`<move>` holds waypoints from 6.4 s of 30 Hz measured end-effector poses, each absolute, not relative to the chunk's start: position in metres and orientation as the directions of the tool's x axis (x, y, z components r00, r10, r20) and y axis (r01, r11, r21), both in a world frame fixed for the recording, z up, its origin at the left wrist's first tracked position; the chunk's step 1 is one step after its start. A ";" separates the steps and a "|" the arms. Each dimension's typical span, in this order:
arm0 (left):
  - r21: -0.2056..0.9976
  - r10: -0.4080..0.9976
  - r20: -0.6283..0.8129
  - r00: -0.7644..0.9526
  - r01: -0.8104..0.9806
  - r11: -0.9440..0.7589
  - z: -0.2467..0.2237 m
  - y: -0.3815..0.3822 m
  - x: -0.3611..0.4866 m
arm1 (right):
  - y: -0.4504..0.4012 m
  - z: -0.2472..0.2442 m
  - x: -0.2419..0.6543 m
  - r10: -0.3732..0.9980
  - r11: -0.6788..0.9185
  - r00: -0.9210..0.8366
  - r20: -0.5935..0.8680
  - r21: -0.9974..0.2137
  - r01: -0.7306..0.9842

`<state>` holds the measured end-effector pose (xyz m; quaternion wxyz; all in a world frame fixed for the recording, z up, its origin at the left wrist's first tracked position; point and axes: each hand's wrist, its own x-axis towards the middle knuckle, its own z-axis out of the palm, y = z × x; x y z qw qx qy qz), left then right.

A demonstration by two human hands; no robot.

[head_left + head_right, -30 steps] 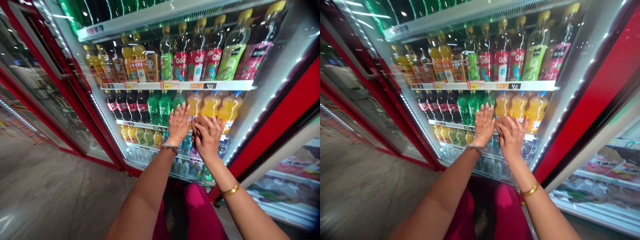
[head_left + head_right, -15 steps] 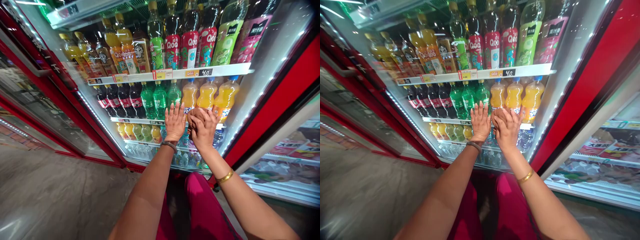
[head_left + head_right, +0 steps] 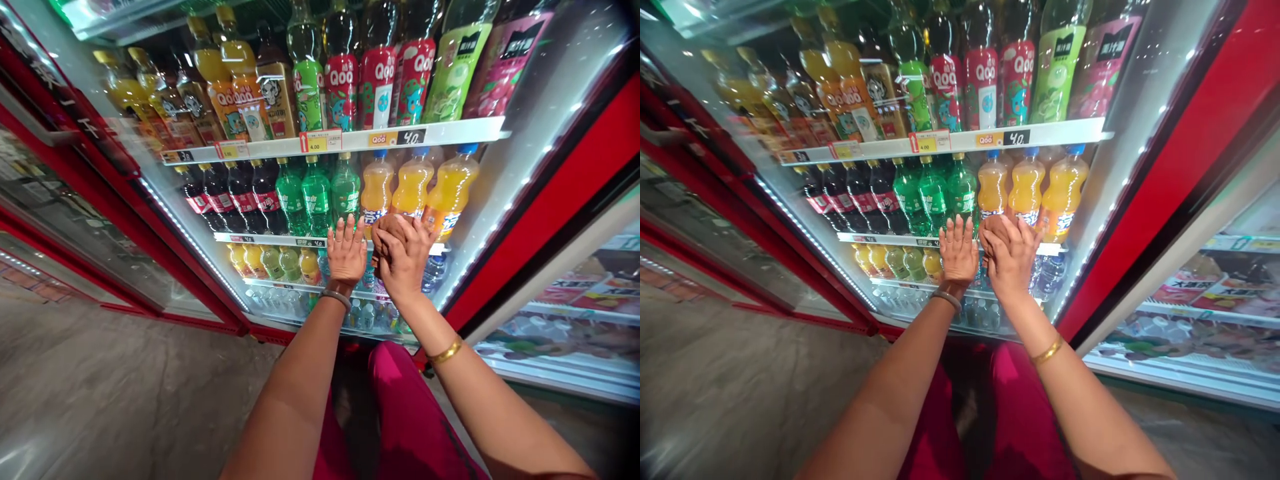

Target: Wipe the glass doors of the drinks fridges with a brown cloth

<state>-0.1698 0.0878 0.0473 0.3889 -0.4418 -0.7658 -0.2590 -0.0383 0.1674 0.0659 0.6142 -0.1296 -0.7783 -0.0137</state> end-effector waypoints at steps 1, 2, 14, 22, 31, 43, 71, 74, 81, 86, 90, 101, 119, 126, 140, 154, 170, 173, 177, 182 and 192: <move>0.049 0.475 0.826 -0.303 0.879 0.475 0.046 0.088 -0.171 | 0.165 0.062 -0.042 0.169 0.968 -0.227 0.959 -0.119 0.221; 0.043 0.473 0.830 -0.297 0.878 0.476 0.045 0.088 -0.172 | 0.163 0.056 -0.043 0.148 0.972 -0.250 0.957 -0.094 0.216; 0.001 0.432 0.869 -0.241 0.874 0.486 0.041 0.085 -0.168 | 0.167 0.044 -0.028 0.242 0.955 -0.169 0.956 -0.203 0.217; 0.010 0.389 0.886 -0.250 0.852 0.524 0.015 0.083 -0.163 | 0.165 0.009 -0.024 0.091 0.986 -0.346 0.934 -0.036 0.164; 0.015 0.393 0.882 -0.260 0.849 0.528 0.000 0.084 -0.169 | 0.148 0.019 -0.043 0.189 0.968 -0.244 0.951 -0.139 0.209; 0.021 0.469 0.824 -0.317 0.845 0.534 0.001 0.081 -0.166 | 0.161 0.036 -0.036 0.205 0.964 -0.190 0.960 -0.166 0.206; 0.000 0.526 0.814 -0.246 0.906 0.423 -0.033 0.096 -0.112 | 0.191 0.017 0.012 0.228 0.957 -0.287 0.930 -0.159 0.244; 0.035 0.450 0.859 -0.245 0.904 0.427 -0.035 0.107 -0.101 | 0.192 0.005 0.019 0.177 0.968 -0.361 0.916 -0.096 0.232; -0.020 0.517 0.841 -0.161 0.944 0.328 -0.022 0.127 -0.072 | 0.213 0.014 0.047 0.252 0.947 -0.299 0.920 -0.172 0.271; 0.043 0.551 0.793 -0.260 0.926 0.374 -0.014 0.145 -0.056 | 0.213 0.026 0.045 0.276 0.942 -0.275 0.921 -0.201 0.270; 0.007 0.510 0.842 -0.173 0.951 0.310 -0.007 0.140 -0.052 | 0.226 0.017 0.065 0.197 0.959 -0.375 0.906 -0.099 0.265; 0.120 0.503 0.814 -0.292 0.931 0.345 0.031 0.165 -0.034 | 0.233 0.031 0.070 0.266 0.937 -0.284 0.921 -0.178 0.300; -0.004 0.528 0.844 -0.089 0.985 0.172 0.040 0.184 -0.004 | 0.256 0.028 0.098 0.258 0.939 -0.252 0.933 -0.181 0.293; 0.063 0.446 0.885 -0.134 0.983 0.171 0.133 0.208 -0.005 | 0.283 0.141 0.093 0.123 0.961 -0.214 0.969 -0.062 0.269; 0.044 0.491 0.863 -0.117 0.987 0.157 0.156 0.198 -0.007 | 0.294 0.163 0.096 0.106 0.965 -0.220 0.970 -0.047 0.258; 0.005 0.417 0.903 -0.102 0.974 0.227 0.227 0.191 -0.045 | 0.284 0.242 0.069 -0.088 0.942 -0.302 0.949 0.177 0.284; -0.037 0.371 0.924 -0.097 0.940 0.339 0.289 0.165 -0.092 | 0.275 0.315 0.035 -0.197 0.919 -0.262 0.945 0.271 0.287; -0.041 0.351 0.931 -0.095 0.931 0.362 0.304 0.154 -0.100 | 0.282 0.321 0.036 -0.156 0.931 -0.162 0.974 0.200 0.306; -0.030 0.334 0.936 -0.112 0.919 0.394 0.313 0.141 -0.116 | 0.270 0.299 0.018 -0.194 0.924 -0.170 0.966 0.238 0.298; -0.070 0.373 0.922 -0.101 0.906 0.418 0.316 0.130 -0.134 | 0.249 0.328 -0.015 -0.365 0.872 -0.233 0.901 0.419 0.254; -0.101 0.279 0.960 -0.026 0.898 0.428 0.358 0.114 -0.167 | 0.244 0.349 -0.036 -0.336 0.887 -0.176 0.925 0.374 0.272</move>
